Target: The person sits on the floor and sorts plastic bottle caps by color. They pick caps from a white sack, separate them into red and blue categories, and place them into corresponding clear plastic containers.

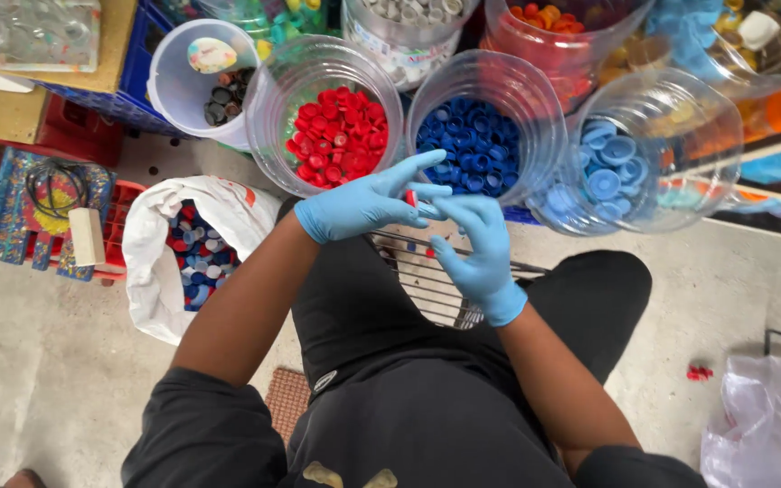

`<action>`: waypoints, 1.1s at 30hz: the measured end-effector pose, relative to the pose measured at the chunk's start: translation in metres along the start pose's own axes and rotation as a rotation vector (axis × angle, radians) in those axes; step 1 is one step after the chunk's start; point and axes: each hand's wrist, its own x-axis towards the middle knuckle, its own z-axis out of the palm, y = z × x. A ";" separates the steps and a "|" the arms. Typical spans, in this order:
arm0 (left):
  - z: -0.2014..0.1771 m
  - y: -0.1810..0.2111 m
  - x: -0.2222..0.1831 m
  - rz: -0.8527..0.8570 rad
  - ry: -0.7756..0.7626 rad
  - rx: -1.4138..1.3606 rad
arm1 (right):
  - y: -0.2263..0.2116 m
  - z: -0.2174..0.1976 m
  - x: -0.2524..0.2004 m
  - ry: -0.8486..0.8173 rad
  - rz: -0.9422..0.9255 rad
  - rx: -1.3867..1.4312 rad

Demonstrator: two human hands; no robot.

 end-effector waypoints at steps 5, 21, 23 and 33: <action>0.006 -0.047 0.014 0.079 -0.098 -0.052 | 0.008 -0.018 0.007 -0.192 -0.192 -0.107; 0.041 -0.057 0.009 0.174 -0.088 -0.021 | -0.007 -0.008 -0.034 0.014 0.150 -0.007; 0.044 -0.055 0.007 0.186 -0.058 0.036 | -0.006 -0.007 -0.034 0.032 0.202 -0.018; 0.045 -0.068 0.006 0.156 -0.050 0.123 | 0.020 -0.010 -0.043 -0.052 0.228 0.071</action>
